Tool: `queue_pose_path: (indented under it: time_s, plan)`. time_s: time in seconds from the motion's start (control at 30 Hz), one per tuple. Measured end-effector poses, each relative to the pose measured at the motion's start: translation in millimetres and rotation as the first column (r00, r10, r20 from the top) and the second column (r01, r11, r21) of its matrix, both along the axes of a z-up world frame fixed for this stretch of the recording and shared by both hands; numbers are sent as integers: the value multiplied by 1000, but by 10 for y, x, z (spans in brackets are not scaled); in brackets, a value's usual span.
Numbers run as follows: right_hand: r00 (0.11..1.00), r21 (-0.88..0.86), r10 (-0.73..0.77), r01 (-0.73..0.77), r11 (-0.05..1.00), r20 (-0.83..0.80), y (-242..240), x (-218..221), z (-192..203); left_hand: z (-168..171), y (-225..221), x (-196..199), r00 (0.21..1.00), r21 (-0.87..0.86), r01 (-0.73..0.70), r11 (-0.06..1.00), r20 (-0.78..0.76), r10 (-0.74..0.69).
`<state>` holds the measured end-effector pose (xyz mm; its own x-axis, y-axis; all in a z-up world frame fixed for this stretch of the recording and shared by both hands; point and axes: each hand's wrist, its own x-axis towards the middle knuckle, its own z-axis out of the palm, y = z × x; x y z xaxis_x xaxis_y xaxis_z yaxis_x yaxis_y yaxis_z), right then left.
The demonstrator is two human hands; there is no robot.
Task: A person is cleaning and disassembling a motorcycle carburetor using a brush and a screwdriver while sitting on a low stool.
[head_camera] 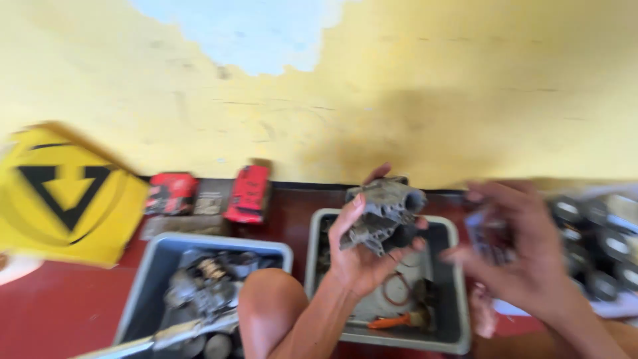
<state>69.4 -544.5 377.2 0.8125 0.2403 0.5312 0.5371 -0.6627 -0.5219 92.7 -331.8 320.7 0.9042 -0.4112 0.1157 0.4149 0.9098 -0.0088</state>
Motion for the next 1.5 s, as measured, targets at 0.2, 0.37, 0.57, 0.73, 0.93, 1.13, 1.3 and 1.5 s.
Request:
queue_pose_path:
  time_s: [0.2, 0.37, 0.57, 0.73, 0.93, 1.13, 1.3, 1.5]
  plan:
    - [788, 43, -67, 118, 992, -612, -6, -107, 149, 37, 292, -44, 969, -3, 59, 998, 239, -57]
    - [516, 224, 111, 162, 961, -849, 265, -196, 230, -17, 391, -65, 958, 126, 0, 992, 285, -36]
    - [129, 244, 210, 620, 746, -969, 584, -277, 534, -27, 421, 1, 923, 232, -179, 956, 375, 82]
    - [90, 267, 315, 768, 582, -945, 607, -290, 531, -18, 395, -22, 911, 310, -220, 925, 405, 81]
    - [127, 308, 292, 596, 742, -948, 400, -303, 177, -40, 405, 16, 895, 308, -263, 914, 432, 111]
    - [201, 438, 390, 458, 774, -899, 287, -330, -101, -87, 429, 36, 868, 323, -301, 897, 482, 118]
    - [190, 227, 156, 446, 866, -969, 451, -290, 56, -84, 533, 41, 839, 404, -329, 854, 540, 68]
    - [996, -213, -39, 21, 977, -84, 357, -499, -476, 10, 518, 27, 857, 457, -337, 823, 510, 68]
